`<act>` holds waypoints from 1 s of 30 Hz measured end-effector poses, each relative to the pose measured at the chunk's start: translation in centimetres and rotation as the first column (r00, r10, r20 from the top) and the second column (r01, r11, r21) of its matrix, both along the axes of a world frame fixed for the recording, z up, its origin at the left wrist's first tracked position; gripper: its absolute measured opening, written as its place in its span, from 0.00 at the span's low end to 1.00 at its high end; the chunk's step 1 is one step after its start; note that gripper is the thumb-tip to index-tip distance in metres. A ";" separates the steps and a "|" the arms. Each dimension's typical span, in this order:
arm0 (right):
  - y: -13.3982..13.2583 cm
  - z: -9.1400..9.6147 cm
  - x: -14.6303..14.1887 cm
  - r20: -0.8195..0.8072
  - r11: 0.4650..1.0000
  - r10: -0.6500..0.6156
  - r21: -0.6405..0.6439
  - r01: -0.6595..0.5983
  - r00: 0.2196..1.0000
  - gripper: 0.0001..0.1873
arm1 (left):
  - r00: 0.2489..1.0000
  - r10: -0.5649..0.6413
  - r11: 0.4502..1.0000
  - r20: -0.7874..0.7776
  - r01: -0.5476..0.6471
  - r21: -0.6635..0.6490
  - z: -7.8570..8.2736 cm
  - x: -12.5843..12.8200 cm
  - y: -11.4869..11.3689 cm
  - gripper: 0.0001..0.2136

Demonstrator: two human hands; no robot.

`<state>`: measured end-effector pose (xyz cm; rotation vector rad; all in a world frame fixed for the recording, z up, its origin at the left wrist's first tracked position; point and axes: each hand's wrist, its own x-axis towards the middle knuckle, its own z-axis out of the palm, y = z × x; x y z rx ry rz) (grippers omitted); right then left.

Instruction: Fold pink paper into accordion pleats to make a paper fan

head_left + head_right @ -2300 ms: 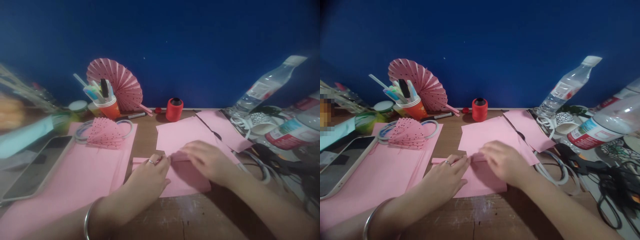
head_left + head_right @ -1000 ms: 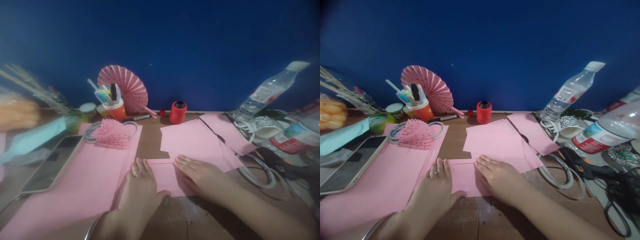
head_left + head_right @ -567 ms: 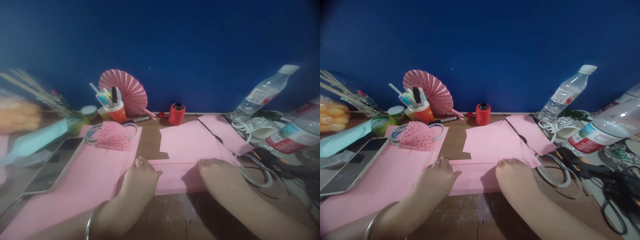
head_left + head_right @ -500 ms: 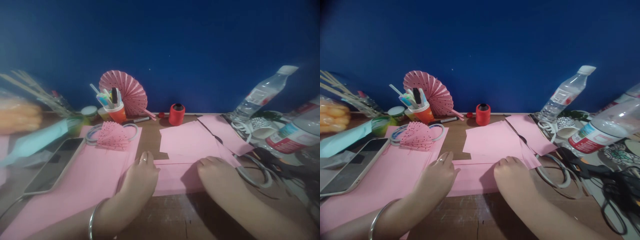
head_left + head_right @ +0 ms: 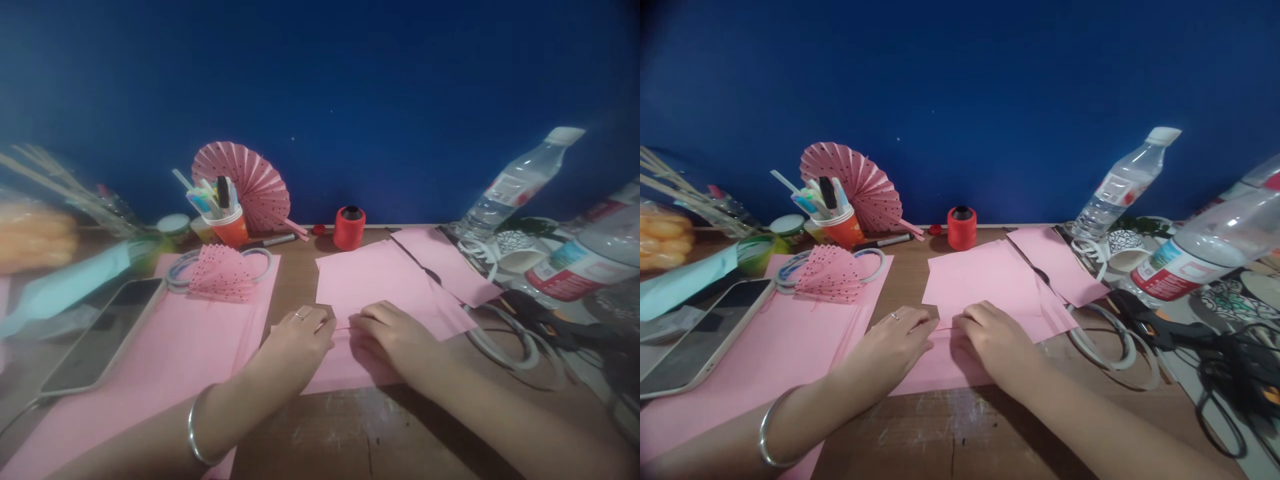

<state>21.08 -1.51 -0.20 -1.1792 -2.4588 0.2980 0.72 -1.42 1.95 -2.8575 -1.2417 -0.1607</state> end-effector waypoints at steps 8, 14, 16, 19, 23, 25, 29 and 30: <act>-0.4 0.4 -0.3 -0.001 1.000 0.001 -0.020 -0.001 1.000 0.08 | 1.000 0.018 0.999 -0.018 -0.018 -0.031 0.0 0.1 -0.6 0.09; -0.1 -0.4 0.0 0.004 1.000 0.027 0.002 -0.027 1.000 0.08 | 0.999 0.014 0.996 -0.029 -0.017 -0.084 -0.1 0.0 -0.4 0.10; 0.0 -0.5 0.1 -0.004 0.999 0.039 -0.004 -0.039 0.999 0.08 | 1.000 -0.002 0.996 -0.017 0.000 -0.089 -0.3 -0.1 -0.3 0.08; 0.1 -0.4 0.1 -0.015 0.999 0.037 -0.003 -0.038 0.999 0.07 | 0.999 0.041 0.994 0.018 -0.039 -0.105 -0.5 -0.1 -0.3 0.07; 0.0 -0.4 -0.1 0.019 0.999 0.045 0.023 -0.045 0.999 0.06 | 0.998 0.062 0.997 -0.030 -0.063 -0.038 -0.6 0.0 -0.4 0.05; 0.0 -0.7 -0.3 0.031 0.998 0.038 0.053 -0.040 0.999 0.06 | 0.996 0.046 0.998 -0.081 -0.043 0.036 -0.7 0.1 -0.5 0.05; -0.2 -1.0 -0.8 0.033 0.992 0.041 0.121 -0.044 0.999 0.06 | 0.981 -0.015 0.984 -0.195 0.050 0.173 -0.7 0.1 -1.0 0.07; -0.3 -1.0 -0.9 0.036 0.990 0.042 0.131 -0.046 0.998 0.06 | 0.975 -0.032 0.979 -0.222 0.075 0.189 -0.7 0.1 -1.1 0.07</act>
